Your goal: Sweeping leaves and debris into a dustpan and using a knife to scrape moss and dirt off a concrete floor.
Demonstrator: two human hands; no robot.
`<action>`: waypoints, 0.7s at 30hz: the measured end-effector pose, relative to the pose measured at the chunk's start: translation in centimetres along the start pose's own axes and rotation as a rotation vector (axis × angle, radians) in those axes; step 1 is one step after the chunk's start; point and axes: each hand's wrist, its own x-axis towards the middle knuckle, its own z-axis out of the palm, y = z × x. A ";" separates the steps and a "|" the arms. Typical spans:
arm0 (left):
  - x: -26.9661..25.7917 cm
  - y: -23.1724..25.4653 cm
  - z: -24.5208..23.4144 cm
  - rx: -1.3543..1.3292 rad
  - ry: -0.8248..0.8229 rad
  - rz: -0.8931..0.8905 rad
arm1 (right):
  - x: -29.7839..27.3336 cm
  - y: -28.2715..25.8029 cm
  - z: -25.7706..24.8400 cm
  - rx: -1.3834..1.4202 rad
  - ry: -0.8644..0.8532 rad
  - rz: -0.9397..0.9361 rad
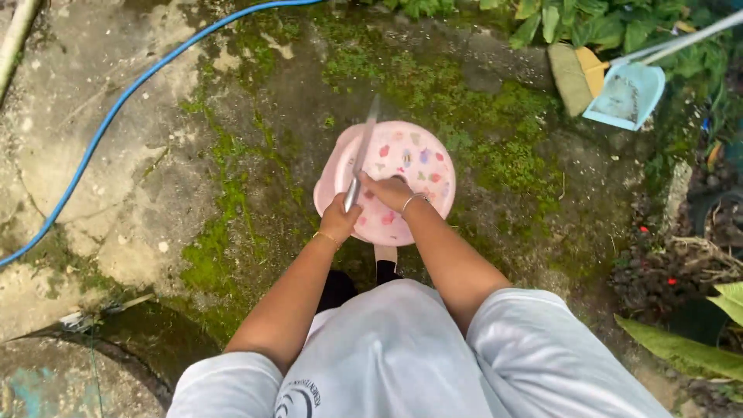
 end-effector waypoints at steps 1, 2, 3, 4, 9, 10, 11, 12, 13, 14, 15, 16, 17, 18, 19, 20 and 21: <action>1.5 -0.1 -0.8 -0.007 0.006 -0.008 | 0.7 -2.3 -0.1 -0.006 -0.011 0.002; 3.3 -0.1 -2.2 0.175 0.058 0.191 | 1.8 -4.9 0.0 -0.042 -0.038 0.003; 5.1 -0.2 -3.5 0.357 0.108 0.390 | 2.8 -7.5 0.1 -0.079 -0.065 0.003; 6.4 1.5 -4.5 0.359 0.108 0.397 | 4.1 -9.5 -0.1 -0.078 -0.060 0.000; 13.8 4.2 -11.9 0.540 -0.006 0.161 | 13.3 -15.4 4.0 0.101 0.197 0.051; 16.3 4.4 -13.8 0.556 -0.023 0.172 | 15.3 -16.9 4.1 0.119 0.213 0.058; 18.9 4.7 -15.7 0.559 -0.002 0.327 | 17.4 -18.6 4.2 0.221 0.254 0.109; 22.3 5.7 -16.7 0.540 0.041 0.499 | 20.0 -20.3 3.0 0.299 0.302 0.136; 23.9 8.8 -18.7 0.534 0.047 0.528 | 21.5 -23.0 1.7 0.293 0.325 0.119; 22.9 9.7 -21.3 0.539 -0.034 0.401 | 21.5 -24.8 3.3 0.339 0.243 0.174; 22.1 10.7 -23.6 0.544 -0.114 0.273 | 21.5 -26.5 4.6 0.386 0.161 0.229; 23.7 12.3 -24.9 0.553 -0.126 0.276 | 23.8 -27.1 4.5 0.399 0.168 0.234; 25.3 14.1 -26.0 0.600 -0.183 0.208 | 26.1 -27.6 4.3 0.422 0.194 0.235; 26.8 15.9 -27.1 0.643 -0.241 0.139 | 28.3 -28.2 4.1 0.440 0.219 0.238; 29.5 14.3 -28.4 0.648 -0.253 0.142 | 31.5 -27.4 5.0 0.447 0.226 0.245; 32.5 12.7 -29.4 0.668 -0.136 0.279 | 34.9 -26.4 5.9 0.550 0.286 0.122; 35.6 11.1 -30.4 0.684 -0.021 0.420 | 38.4 -25.3 6.6 0.650 0.346 -0.003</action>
